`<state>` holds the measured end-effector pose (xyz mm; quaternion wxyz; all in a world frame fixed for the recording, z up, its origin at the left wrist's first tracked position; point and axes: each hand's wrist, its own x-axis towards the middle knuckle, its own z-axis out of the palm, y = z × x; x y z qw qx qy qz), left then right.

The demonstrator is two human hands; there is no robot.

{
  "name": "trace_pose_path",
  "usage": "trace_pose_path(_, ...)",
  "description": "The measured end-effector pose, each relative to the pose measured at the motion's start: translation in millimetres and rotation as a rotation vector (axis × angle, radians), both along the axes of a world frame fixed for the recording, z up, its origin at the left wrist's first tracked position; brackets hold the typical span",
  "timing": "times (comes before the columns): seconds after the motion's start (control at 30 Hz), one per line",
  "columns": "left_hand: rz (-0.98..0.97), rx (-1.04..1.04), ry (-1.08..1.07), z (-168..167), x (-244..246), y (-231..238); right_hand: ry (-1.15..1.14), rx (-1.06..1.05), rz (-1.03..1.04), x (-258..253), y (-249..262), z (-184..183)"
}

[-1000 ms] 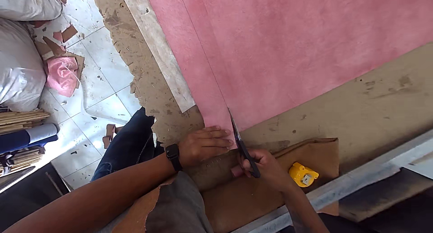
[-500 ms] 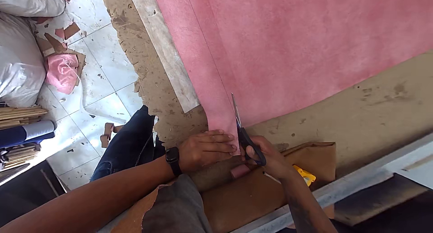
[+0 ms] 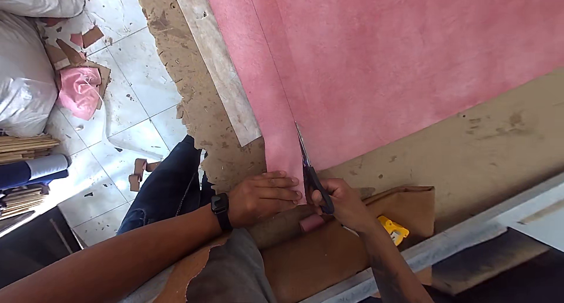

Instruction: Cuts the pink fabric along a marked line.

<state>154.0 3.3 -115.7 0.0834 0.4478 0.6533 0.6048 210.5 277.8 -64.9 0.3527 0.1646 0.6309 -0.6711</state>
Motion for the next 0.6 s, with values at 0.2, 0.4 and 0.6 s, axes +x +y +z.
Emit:
trace_pose_path(0.2,-0.001,0.005,-0.019,12.1,-2.5,-6.9,0.039,-0.003,0.018,-25.7,-1.4,-5.0)
trace_pose_path(0.4,0.007,0.015,-0.008,19.4,-3.0,-8.5,0.092,-0.027,0.072,-55.9,-2.6,-1.0)
trace_pose_path(0.6,0.005,0.006,-0.017,20.4,-1.1,-10.6,0.088,0.031,0.079,-57.0,-6.6,-0.5)
